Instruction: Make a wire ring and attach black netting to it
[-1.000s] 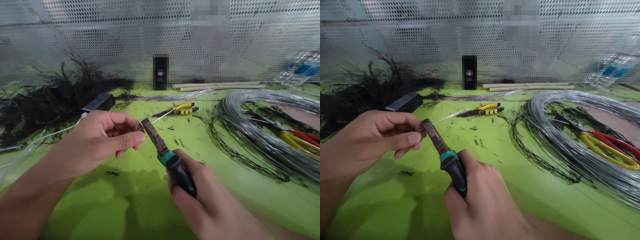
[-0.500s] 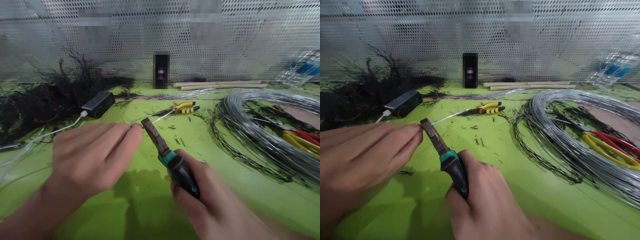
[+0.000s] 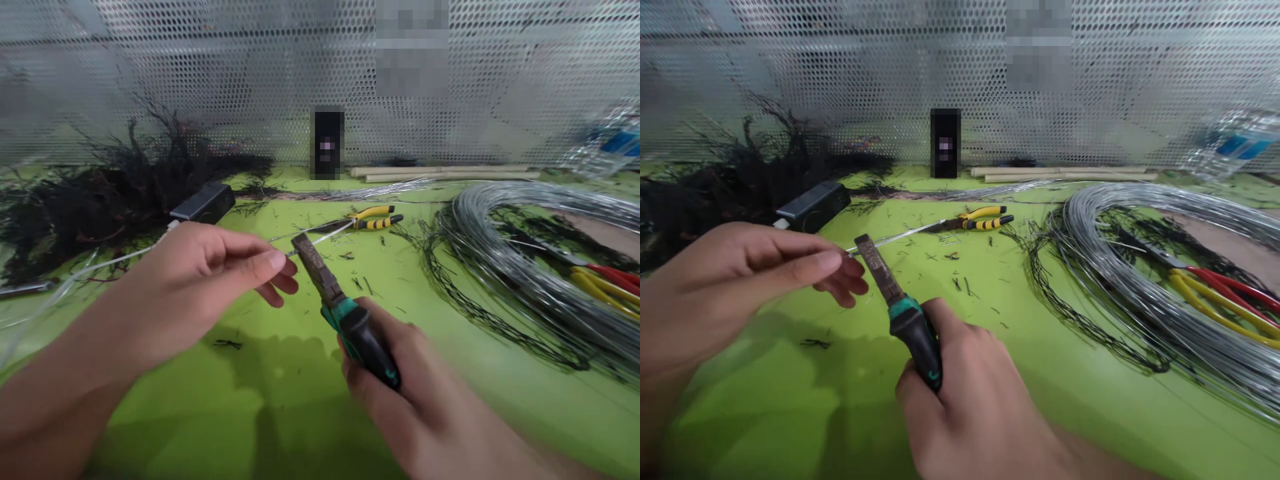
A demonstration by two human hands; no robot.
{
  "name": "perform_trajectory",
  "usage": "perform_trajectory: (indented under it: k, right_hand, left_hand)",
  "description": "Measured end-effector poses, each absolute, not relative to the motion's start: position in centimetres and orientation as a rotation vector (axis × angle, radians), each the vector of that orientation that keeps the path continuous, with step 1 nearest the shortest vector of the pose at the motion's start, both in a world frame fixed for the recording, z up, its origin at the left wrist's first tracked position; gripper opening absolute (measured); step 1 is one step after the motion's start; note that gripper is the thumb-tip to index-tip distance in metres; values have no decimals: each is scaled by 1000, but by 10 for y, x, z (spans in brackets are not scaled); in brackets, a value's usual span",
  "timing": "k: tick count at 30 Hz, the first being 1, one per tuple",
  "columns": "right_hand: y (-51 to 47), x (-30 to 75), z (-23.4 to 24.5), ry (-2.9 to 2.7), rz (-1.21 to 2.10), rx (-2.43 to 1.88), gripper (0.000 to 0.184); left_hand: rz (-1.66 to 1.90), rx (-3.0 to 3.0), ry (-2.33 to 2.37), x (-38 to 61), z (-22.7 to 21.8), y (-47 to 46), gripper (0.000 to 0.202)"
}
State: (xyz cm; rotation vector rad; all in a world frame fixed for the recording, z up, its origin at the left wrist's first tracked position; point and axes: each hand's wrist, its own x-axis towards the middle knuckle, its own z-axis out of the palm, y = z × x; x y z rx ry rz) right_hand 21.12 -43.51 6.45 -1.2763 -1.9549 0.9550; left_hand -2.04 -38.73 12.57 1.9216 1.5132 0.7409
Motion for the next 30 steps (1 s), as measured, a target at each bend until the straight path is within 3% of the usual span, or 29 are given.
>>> perform_trajectory:
  k: [3, 9, 16, 25, 30]
  right_hand:
    - [-435, 211, 65, -1962, 972, -1285, 6]
    - [-435, 209, 70, -1950, 998, -1337, 6]
    - [-433, 210, 70, -1932, 1016, -1349, 8]
    - [-434, 212, 70, -1929, 1038, -1388, 10]
    - [-433, 209, 74, -1909, 1033, -1441, 9]
  left_hand:
    - [711, 1734, 1361, -22, 124, -381, 35]
    - [674, 1671, 1305, -24, 123, -374, 18]
    - [804, 1758, 1388, -21, 122, -379, 14]
    - [1101, 2346, 1641, -15, 114, -396, 13]
    - [1038, 3028, 1440, -23, 112, -388, 21]
